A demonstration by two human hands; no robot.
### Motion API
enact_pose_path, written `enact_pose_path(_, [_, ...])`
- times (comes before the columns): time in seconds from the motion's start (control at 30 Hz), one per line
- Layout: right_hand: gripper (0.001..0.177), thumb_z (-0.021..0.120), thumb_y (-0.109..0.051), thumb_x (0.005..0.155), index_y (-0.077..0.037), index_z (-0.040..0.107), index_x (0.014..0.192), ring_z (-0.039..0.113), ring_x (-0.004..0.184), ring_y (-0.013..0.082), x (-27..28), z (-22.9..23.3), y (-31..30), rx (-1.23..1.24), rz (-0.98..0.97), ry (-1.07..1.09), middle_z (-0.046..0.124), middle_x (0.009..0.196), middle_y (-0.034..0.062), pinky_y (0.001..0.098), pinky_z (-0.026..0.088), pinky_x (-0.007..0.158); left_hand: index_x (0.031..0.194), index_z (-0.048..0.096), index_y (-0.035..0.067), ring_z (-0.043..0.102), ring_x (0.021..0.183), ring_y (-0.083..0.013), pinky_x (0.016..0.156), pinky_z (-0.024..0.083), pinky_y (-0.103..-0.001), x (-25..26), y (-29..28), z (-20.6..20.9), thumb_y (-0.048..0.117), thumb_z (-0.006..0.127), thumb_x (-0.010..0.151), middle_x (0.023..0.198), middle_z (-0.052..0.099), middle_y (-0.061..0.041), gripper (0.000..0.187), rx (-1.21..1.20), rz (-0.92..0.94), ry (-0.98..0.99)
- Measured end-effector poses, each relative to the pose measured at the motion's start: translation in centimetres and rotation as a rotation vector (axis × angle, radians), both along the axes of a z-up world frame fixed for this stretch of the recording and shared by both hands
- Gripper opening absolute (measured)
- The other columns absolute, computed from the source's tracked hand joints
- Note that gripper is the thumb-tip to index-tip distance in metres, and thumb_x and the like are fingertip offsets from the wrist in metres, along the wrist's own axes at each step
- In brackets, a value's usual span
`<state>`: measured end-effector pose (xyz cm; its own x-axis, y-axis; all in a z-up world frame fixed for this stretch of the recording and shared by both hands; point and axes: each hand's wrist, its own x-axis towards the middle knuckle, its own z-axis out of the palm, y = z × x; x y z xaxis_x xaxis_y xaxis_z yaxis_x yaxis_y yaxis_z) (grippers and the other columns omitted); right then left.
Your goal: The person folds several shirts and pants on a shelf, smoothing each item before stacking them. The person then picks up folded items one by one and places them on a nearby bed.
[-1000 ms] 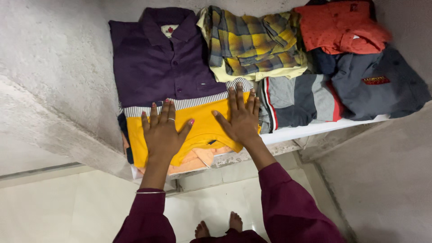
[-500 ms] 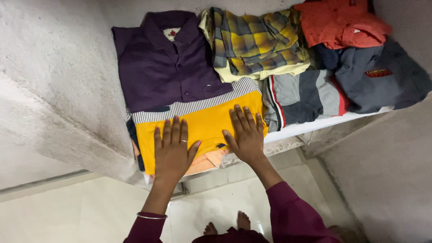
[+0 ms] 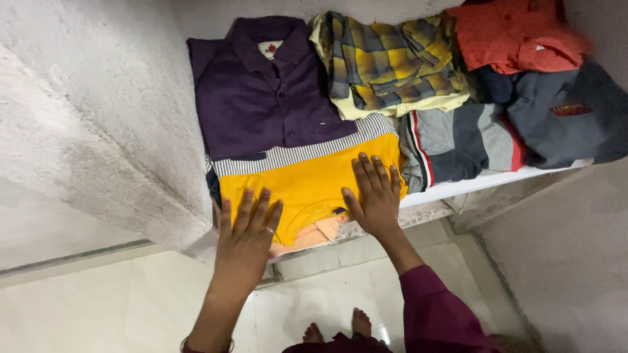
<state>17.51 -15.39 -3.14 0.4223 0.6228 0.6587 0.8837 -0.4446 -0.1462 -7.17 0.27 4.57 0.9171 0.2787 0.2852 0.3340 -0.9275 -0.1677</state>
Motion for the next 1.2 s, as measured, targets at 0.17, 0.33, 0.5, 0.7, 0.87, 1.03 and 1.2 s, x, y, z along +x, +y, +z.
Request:
enact_pose_path(0.17, [0.061,0.051,-0.044,0.102,-0.007,0.052,0.151,0.039,0.149,0.032,0.0,-0.1,0.0,0.014,0.003,0.006,0.048,0.159,0.0118,0.0531,0.015,0.125,0.142,0.058,0.019,0.039,0.144,-0.0314,0.119,0.019,-0.058,0.0,1.7,-1.6,0.028,0.073,0.073,0.151,0.051,-0.008,0.072,0.08,-0.062,-0.118])
enact_pose_path(0.33, [0.061,0.051,-0.044,0.102,-0.007,0.052,0.151,0.039,0.149,0.0324,0.0,-0.2,0.1,0.008,-0.005,0.007,0.048,0.159,0.0121,0.0527,0.014,0.125,0.141,0.062,0.023,0.047,0.143,-0.0286,0.121,0.026,-0.056,1.2,2.8,-4.8,0.017,0.058,0.088,0.147,0.059,-0.003,0.053,0.188,-0.063,-0.25])
enact_pose_path(0.5, [0.062,0.05,-0.045,0.102,-0.008,0.052,0.151,0.037,0.15,0.0317,0.0,-0.3,0.0,0.013,-0.008,0.017,0.048,0.159,0.0117,0.0518,0.013,0.125,0.136,0.065,0.024,0.048,0.142,-0.0288,0.119,0.027,-0.06,1.9,2.9,-7.6,0.014,0.059,0.091,0.144,0.062,-0.002,0.046,0.203,-0.038,-0.426])
enact_pose_path(0.7, [0.062,0.049,-0.046,0.103,-0.007,0.052,0.151,0.037,0.15,0.0319,0.1,-0.5,0.1,0.005,-0.014,0.016,0.047,0.159,0.0118,0.052,0.012,0.125,0.138,0.066,0.028,0.047,0.143,-0.0264,0.118,0.028,-0.058,2.9,3.9,-10.7,0.015,0.06,0.101,0.146,0.062,0.004,0.039,0.328,-0.014,-0.607])
enact_pose_path(0.87, [0.063,0.049,-0.047,0.103,-0.007,0.05,0.152,0.036,0.15,0.0322,0.0,-0.2,-0.1,-0.032,-0.009,0.048,0.045,0.16,0.0117,0.0523,0.012,0.125,0.137,0.066,0.027,0.045,0.144,-0.0244,0.12,0.025,-0.058,2.7,3.5,-9.8,0.023,0.063,0.095,0.147,0.061,0.003,0.043,0.246,-0.039,-0.594])
enact_pose_path(1.03, [0.063,0.049,-0.046,0.103,-0.008,0.048,0.153,0.036,0.151,0.0335,-0.2,1.0,-0.6,-0.057,0.004,0.099,0.043,0.161,0.0124,0.0548,0.01,0.125,0.13,0.069,0.012,0.045,0.14,-0.0314,0.116,0.023,-0.063,0.7,1.2,-4.1,0.033,0.061,0.077,0.144,0.061,-0.01,0.057,-0.111,-0.116,-0.481])
enact_pose_path(1.2, [0.062,0.054,-0.044,0.102,-0.007,0.049,0.152,0.036,0.151,0.0357,-0.7,2.7,0.6,-0.036,0.061,0.115,0.044,0.16,0.0153,0.0568,0.015,0.125,0.109,0.075,0.005,0.053,0.133,-0.0299,0.121,0.026,-0.06,2.2,0.1,-1.3,0.035,0.064,0.092,0.125,0.068,-0.011,0.037,-0.119,-0.052,-0.48])
